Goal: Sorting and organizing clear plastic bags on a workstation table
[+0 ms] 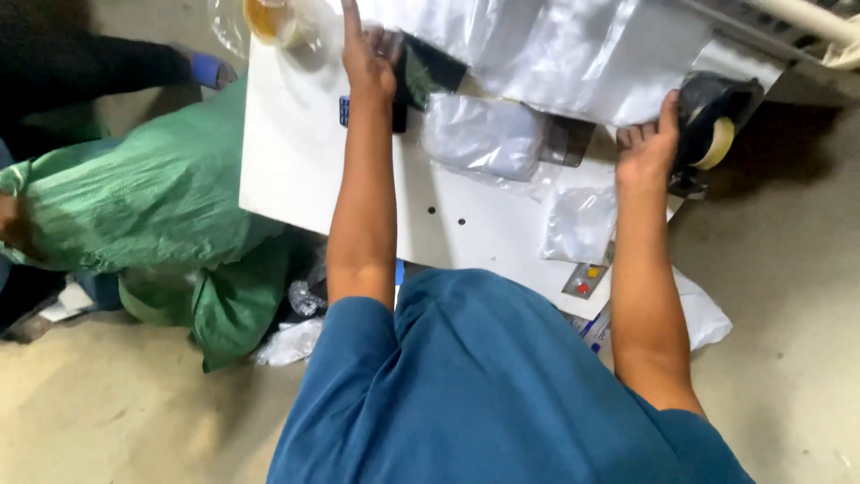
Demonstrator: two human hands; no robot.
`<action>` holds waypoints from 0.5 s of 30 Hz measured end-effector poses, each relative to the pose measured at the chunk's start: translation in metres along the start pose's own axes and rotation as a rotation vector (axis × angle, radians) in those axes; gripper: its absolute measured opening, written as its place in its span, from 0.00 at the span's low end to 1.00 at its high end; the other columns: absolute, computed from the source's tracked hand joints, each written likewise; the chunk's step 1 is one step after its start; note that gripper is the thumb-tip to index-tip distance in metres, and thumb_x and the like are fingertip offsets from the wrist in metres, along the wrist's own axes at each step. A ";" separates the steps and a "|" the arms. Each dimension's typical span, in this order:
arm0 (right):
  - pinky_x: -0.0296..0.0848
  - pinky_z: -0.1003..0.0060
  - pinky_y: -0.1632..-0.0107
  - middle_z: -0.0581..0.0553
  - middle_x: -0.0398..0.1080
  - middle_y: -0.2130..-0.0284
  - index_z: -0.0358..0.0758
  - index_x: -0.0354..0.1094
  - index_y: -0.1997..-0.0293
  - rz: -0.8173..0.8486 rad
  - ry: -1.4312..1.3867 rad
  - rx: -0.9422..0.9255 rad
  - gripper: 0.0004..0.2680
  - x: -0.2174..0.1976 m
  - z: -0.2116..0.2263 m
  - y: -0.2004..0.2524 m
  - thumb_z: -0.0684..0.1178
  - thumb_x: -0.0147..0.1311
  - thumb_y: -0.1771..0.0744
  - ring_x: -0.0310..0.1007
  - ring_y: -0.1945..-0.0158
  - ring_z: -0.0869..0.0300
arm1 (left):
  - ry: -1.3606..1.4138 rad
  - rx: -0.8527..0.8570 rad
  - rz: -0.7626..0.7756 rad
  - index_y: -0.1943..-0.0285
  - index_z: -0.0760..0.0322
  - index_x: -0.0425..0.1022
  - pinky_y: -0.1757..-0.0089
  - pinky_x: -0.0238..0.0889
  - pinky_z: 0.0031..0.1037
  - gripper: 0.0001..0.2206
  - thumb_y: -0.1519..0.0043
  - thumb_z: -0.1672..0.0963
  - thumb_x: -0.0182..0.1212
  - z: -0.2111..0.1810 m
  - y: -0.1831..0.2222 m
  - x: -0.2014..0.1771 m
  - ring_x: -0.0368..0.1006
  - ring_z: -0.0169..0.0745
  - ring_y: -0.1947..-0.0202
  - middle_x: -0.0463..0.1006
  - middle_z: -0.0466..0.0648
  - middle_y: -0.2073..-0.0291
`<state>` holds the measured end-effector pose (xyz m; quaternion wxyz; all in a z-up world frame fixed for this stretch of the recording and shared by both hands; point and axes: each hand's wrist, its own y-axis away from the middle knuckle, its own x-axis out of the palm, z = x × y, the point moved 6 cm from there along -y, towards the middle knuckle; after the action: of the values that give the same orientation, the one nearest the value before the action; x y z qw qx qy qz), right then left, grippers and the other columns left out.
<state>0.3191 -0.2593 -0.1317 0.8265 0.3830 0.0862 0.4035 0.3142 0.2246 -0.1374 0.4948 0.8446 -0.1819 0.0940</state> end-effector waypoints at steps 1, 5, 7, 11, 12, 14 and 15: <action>0.58 0.68 0.71 0.47 0.75 0.56 0.46 0.75 0.49 -0.099 0.188 0.001 0.26 0.004 0.002 -0.008 0.64 0.72 0.47 0.73 0.64 0.59 | -0.026 0.025 -0.028 0.50 0.65 0.47 0.65 0.51 0.37 0.41 0.64 0.44 0.69 -0.002 -0.005 0.011 0.56 0.46 0.65 0.55 0.53 0.62; 0.79 0.64 0.65 0.50 0.78 0.60 0.44 0.80 0.51 -0.110 0.683 0.175 0.21 0.039 0.007 0.000 0.60 0.73 0.44 0.79 0.64 0.60 | -0.354 -0.080 -0.106 0.56 0.85 0.80 0.65 0.73 0.50 0.25 0.58 0.57 0.76 0.022 -0.057 0.013 0.78 0.61 0.70 0.81 0.63 0.69; 0.74 0.61 0.71 0.48 0.77 0.69 0.45 0.81 0.57 -0.067 0.457 0.141 0.13 0.019 -0.004 -0.049 0.50 0.73 0.43 0.79 0.70 0.56 | -0.297 -0.002 -0.050 0.56 0.82 0.82 0.66 0.71 0.43 0.22 0.57 0.57 0.75 0.018 -0.057 0.014 0.78 0.55 0.71 0.82 0.58 0.69; 0.81 0.44 0.53 0.24 0.77 0.55 0.20 0.69 0.52 -0.186 -0.191 -0.691 0.19 -0.030 0.032 -0.067 0.24 0.60 0.46 0.81 0.57 0.39 | 0.072 0.557 -0.156 0.69 0.63 0.73 0.73 0.65 0.39 0.12 0.53 0.54 0.71 -0.036 0.001 0.018 0.66 0.37 0.73 0.71 0.45 0.72; 0.81 0.44 0.53 0.24 0.77 0.55 0.20 0.69 0.52 -0.198 -0.183 -0.685 0.19 -0.049 0.038 -0.049 0.24 0.60 0.46 0.81 0.57 0.39 | 0.059 0.550 -0.163 0.69 0.63 0.73 0.73 0.65 0.39 0.12 0.53 0.54 0.71 -0.047 0.030 -0.003 0.66 0.37 0.73 0.71 0.45 0.72; 0.78 0.32 0.43 0.19 0.75 0.47 0.27 0.64 0.37 -0.094 -0.251 -0.848 0.25 -0.070 0.063 -0.012 0.29 0.64 0.41 0.79 0.47 0.27 | -1.143 1.645 -0.050 0.62 0.59 0.71 0.89 0.57 0.13 0.18 0.40 0.71 0.40 -0.090 0.135 0.017 0.64 0.25 0.83 0.67 0.38 0.77; 0.78 0.32 0.43 0.19 0.75 0.47 0.27 0.64 0.37 -0.097 -0.261 -0.854 0.25 -0.064 0.084 0.032 0.29 0.64 0.41 0.79 0.47 0.27 | -1.136 1.653 -0.041 0.62 0.59 0.71 0.89 0.57 0.13 0.18 0.40 0.71 0.40 -0.088 0.173 0.006 0.64 0.25 0.83 0.67 0.38 0.77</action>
<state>0.2950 -0.3415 -0.0620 0.9324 0.0506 -0.1752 0.3121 0.2524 0.2231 0.0472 -0.4059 0.8459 -0.2541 -0.2347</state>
